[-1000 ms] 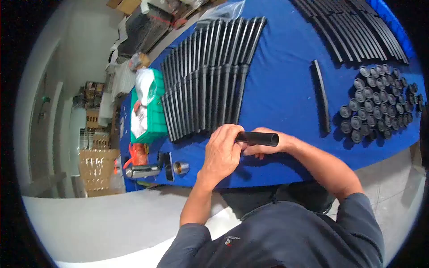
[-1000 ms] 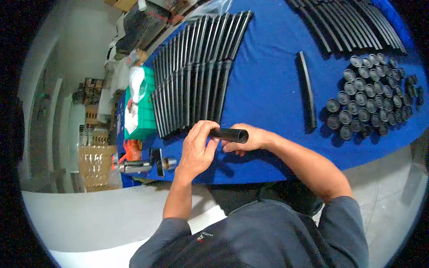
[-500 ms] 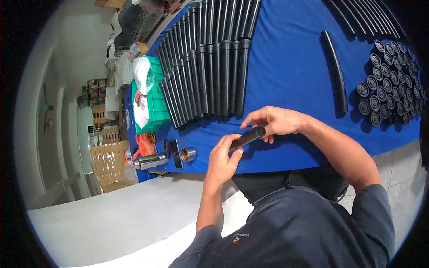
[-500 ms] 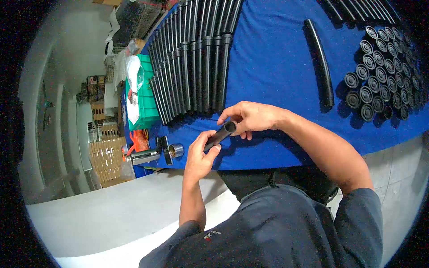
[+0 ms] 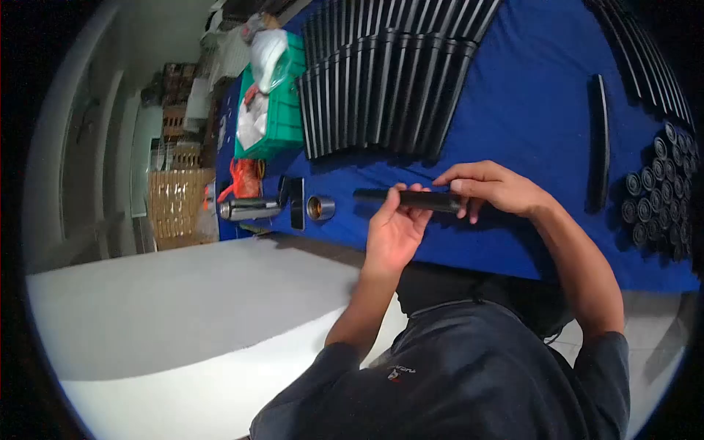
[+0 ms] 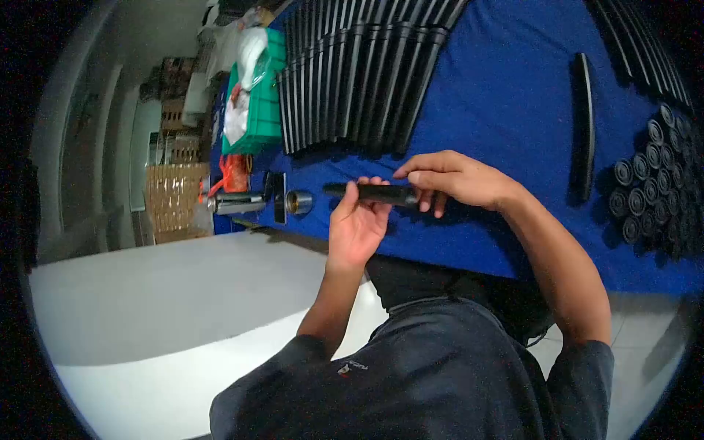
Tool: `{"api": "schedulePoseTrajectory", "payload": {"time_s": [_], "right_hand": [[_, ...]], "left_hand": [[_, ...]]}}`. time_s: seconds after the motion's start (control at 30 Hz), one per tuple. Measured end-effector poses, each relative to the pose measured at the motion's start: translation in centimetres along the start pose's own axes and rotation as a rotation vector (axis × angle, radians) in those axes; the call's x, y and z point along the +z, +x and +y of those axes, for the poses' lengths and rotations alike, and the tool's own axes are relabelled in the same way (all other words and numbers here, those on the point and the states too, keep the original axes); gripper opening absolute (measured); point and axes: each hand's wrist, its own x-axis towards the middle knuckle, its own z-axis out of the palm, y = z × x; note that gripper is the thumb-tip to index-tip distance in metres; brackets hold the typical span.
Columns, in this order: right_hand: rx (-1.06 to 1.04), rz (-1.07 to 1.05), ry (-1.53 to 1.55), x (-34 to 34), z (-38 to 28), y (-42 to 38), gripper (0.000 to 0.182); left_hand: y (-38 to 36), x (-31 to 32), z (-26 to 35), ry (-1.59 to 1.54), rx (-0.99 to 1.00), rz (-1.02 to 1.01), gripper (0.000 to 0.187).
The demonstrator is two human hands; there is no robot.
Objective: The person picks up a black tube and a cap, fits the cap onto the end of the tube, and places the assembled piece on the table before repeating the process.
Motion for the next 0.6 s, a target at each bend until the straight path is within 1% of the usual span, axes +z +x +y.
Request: {"api": "schedulePoseTrajectory", "payload": {"time_s": [0.03, 0.13, 0.23, 0.33, 0.43, 0.6], "right_hand": [[-0.023, 0.007, 0.001, 0.0, -0.1, -0.1, 0.038], [-0.003, 0.006, -0.019, -0.1, 0.0, -0.1, 0.037], [0.01, -0.004, -0.029, -0.3, 0.2, -0.2, 0.038], [0.009, -0.016, -0.033, -0.3, 0.4, 0.0, 0.039], [0.014, -0.019, -0.036, -0.4, 0.4, 0.0, 0.04], [0.013, -0.006, -0.031, -0.4, 0.5, 0.0, 0.04]], "left_hand": [[0.0, -0.5, -0.2, -0.03, 0.003, -0.006, 0.019], [-0.7, -1.3, -0.3, -0.088, 0.031, 0.018, 0.032], [-0.8, -2.0, -0.1, -0.145, -0.017, 0.035, 0.032], [-0.9, -1.8, -0.1, -0.155, 0.003, 0.04, 0.034], [-1.1, -0.8, -0.2, -0.126, 0.036, 0.103, 0.034], [-1.0, -1.1, 0.1, -0.074, 0.077, 0.16, 0.03]]}}
